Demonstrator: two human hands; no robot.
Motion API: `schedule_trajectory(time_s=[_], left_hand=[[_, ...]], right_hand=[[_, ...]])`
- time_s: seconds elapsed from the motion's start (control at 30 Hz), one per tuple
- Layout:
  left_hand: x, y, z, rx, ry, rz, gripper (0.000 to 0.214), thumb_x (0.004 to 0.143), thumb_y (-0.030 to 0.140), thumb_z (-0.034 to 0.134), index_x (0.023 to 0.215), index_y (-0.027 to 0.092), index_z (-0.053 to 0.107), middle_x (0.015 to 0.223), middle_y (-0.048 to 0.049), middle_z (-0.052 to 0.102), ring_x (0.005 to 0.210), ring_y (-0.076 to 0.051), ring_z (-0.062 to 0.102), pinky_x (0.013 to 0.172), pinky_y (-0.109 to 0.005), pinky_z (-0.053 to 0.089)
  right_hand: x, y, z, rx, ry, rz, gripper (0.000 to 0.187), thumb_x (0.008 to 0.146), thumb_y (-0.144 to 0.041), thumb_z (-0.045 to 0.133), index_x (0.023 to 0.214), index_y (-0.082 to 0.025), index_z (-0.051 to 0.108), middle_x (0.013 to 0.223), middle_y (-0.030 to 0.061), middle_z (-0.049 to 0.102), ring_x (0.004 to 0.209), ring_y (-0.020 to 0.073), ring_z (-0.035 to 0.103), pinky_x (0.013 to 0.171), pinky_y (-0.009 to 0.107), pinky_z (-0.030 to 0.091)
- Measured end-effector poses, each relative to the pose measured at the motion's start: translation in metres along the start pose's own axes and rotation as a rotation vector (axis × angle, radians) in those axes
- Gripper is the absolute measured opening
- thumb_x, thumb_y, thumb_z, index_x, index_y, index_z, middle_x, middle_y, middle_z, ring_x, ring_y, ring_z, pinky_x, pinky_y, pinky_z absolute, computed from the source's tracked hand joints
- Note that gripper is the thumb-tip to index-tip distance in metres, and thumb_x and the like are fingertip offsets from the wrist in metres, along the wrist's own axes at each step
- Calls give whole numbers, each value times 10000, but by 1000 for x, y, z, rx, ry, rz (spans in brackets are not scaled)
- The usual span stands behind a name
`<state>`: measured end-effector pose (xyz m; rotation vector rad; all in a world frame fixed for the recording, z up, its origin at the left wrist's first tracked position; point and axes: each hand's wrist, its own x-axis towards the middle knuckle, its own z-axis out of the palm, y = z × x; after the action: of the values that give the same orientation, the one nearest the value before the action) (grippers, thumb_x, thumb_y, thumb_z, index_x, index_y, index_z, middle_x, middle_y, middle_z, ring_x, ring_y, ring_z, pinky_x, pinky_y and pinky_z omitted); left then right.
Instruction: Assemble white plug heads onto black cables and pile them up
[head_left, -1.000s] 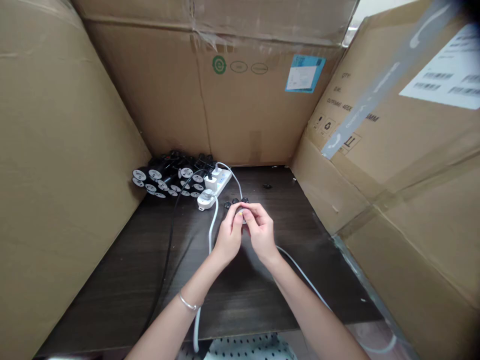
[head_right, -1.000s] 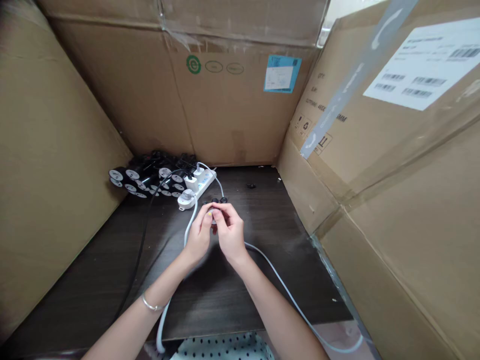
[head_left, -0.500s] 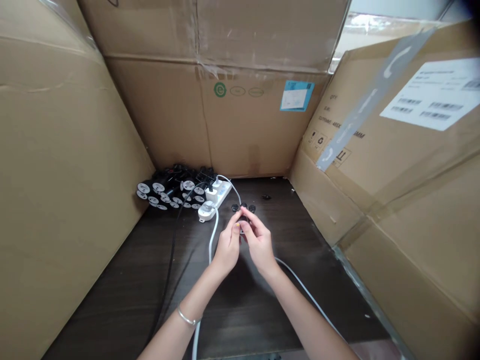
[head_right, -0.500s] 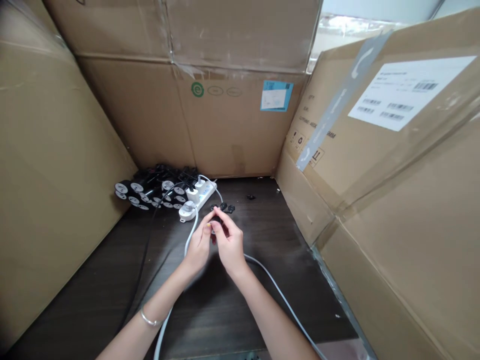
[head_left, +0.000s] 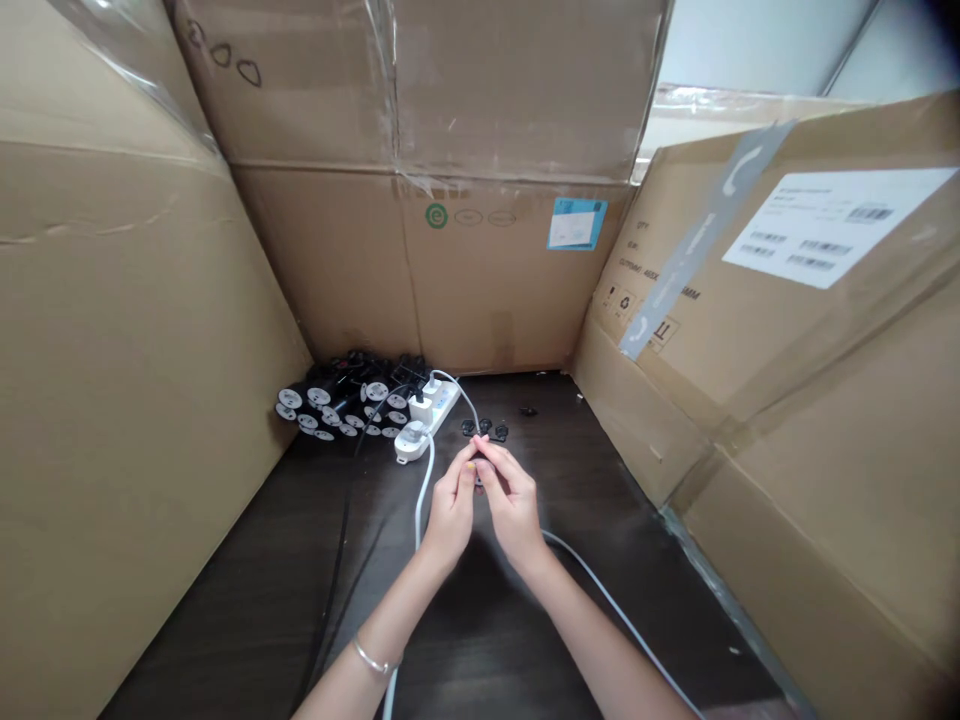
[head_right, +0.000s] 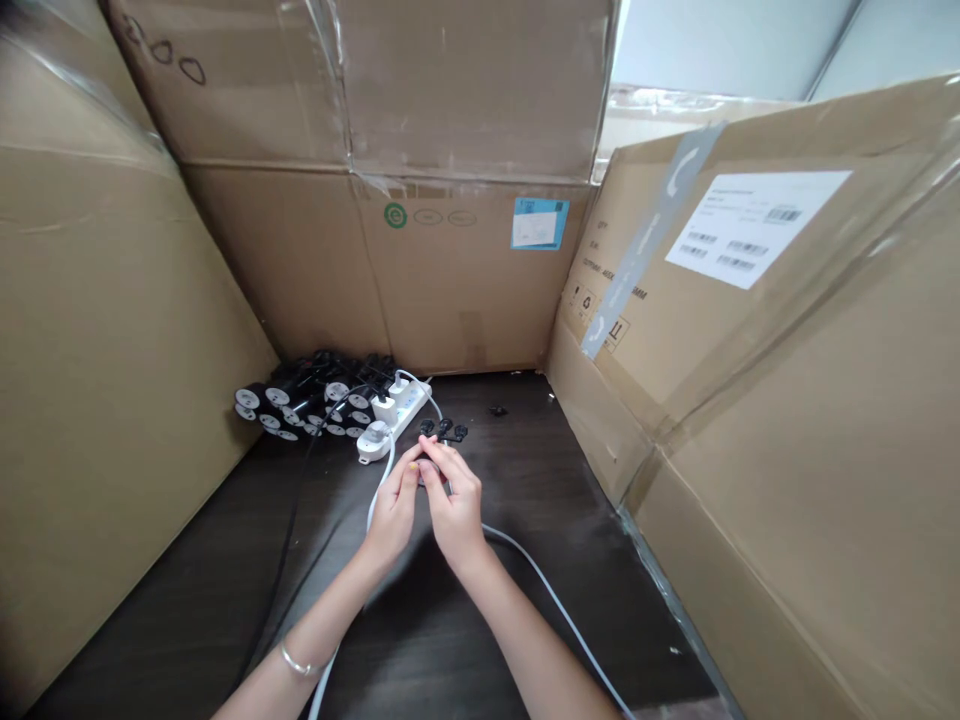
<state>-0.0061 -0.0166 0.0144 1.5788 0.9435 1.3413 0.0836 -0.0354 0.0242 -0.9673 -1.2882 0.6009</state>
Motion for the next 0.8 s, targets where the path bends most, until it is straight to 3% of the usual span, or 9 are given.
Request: schedule_trajectory(time_s=[0.13,0.43,0.57,0.7,0.8], left_hand=[[1,0,-3,52,3,70,394,897,348,352,1228,184,491,1294,-70,479,1208,-166,432,1019,-299,346],[-6,1,0,71,143,68,366,867,360,409,1099,141,589,1131,-105,598,1052,-197,560,867,-279,463],[-5,3,0,33,90,39,381,872,379,392,1125,150,560,1149,-101,584,1085,-197,534,862,-282,462],[-1,11,-5,19,27,33,346,887,359,358,1128,186,535,1142,-71,578,1082,-178,523,848,-268,453],[5,32,-20,96,141,152,305,891,331,334,1044,200,564,1076,-43,585,966,-155,557,817,-258,448]], right_hand=[[-1,0,1,-51,2,-22,414,865,-234,461,1278,-256,452,1253,51,516,1139,186,497,966,348,415],[-7,-3,4,-85,71,-133,290,847,-180,479,1090,-244,624,1096,51,618,1032,172,568,911,323,466],[-5,-3,3,-90,38,-142,291,863,-197,464,1109,-255,610,1108,60,603,1047,177,553,916,346,458],[-4,-6,1,-70,-16,-127,344,879,-237,445,1210,-285,522,1266,63,463,1137,194,483,938,358,435],[-5,-10,0,-46,-13,-140,439,877,-251,446,1310,-305,390,1367,71,307,1088,186,518,926,351,442]])
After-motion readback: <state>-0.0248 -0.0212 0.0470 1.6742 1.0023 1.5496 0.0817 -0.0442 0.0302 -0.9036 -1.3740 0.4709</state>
